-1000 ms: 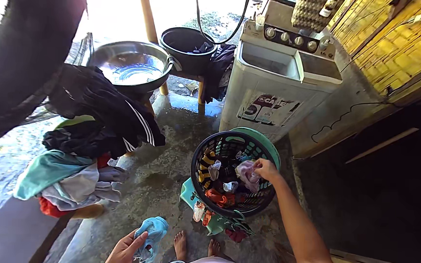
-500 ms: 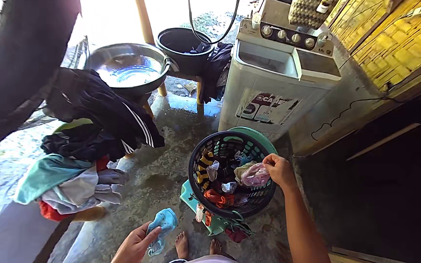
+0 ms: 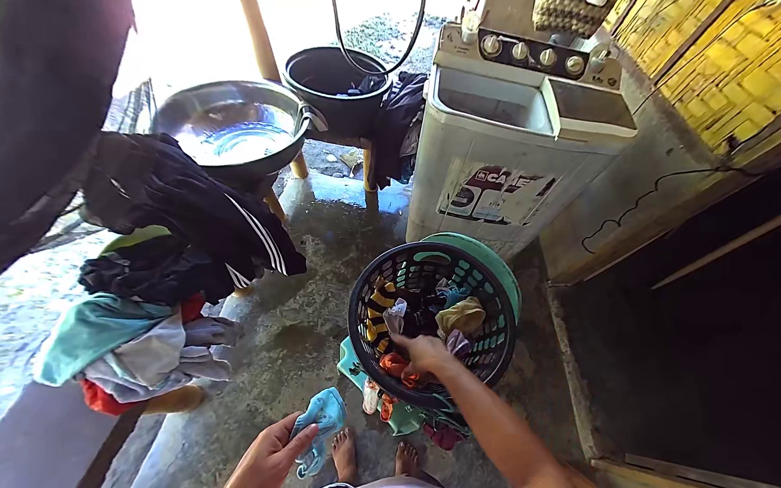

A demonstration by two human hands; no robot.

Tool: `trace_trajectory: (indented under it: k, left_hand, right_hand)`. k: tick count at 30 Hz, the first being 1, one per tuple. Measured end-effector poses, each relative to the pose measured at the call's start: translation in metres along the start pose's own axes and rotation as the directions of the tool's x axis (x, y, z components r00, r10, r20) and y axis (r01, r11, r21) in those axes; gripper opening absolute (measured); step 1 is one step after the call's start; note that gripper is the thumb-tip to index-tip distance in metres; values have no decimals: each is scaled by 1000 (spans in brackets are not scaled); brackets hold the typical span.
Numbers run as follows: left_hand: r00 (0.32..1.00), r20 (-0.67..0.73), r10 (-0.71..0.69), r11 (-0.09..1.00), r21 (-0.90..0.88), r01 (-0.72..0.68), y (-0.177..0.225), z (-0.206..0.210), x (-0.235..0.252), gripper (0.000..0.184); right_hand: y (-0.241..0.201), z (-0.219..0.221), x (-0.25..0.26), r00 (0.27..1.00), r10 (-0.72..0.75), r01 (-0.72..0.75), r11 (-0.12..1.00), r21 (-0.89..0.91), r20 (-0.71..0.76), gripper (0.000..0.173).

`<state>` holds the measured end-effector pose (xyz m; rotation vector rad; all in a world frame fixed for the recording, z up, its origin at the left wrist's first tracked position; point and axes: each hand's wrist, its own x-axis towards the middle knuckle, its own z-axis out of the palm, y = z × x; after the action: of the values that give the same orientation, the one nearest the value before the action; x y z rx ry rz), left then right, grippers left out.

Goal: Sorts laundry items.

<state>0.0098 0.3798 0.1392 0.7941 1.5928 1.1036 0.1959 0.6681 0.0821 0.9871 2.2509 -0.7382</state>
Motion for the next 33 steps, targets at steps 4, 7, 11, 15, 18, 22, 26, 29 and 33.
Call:
trace_trajectory:
  k: [4, 7, 11, 15, 18, 22, 26, 29, 33]
  left_hand:
    - [1000, -19, 20, 1000, 12, -19, -1, 0, -6, 17]
    - [999, -48, 23, 1000, -21, -24, -8, -6, -13, 15]
    - [997, -76, -3, 999, -43, -1, -19, -12, -20, 16]
    - [996, -90, -27, 999, -50, 23, -24, -13, -22, 17]
    - [996, -85, -26, 998, -61, 21, -23, -12, -20, 17]
    - [997, -77, -14, 998, -57, 9, -21, -12, -18, 18]
    - [995, -101, -16, 999, -49, 11, -15, -13, -22, 15]
    - [991, -130, -23, 999, -27, 20, -16, -15, -28, 14]
    - [989, -142, -39, 999, -8, 38, -25, -16, -32, 16]
  right_hand:
    - [-17, 24, 15, 986, 28, 3, 982, -190, 162, 37]
    - [10, -6, 7, 994, 93, -86, 988, -125, 49, 34]
    - [66, -74, -25, 969, 217, -231, 966, -112, -122, 36]
    - [96, -109, -56, 900, 408, -430, 891, -147, -155, 33]
    - [75, -106, -61, 888, 379, -419, 901, -116, -259, 34]
    - [41, -61, -30, 988, -22, 1, 991, -133, -152, 36]
    - [-11, -13, -19, 977, 140, -80, 940, -331, 160, 28]
    - [-7, 0, -11, 873, 466, -358, 811, -462, 143, 36]
    - [5, -15, -10, 887, 430, -348, 861, -372, 167, 43]
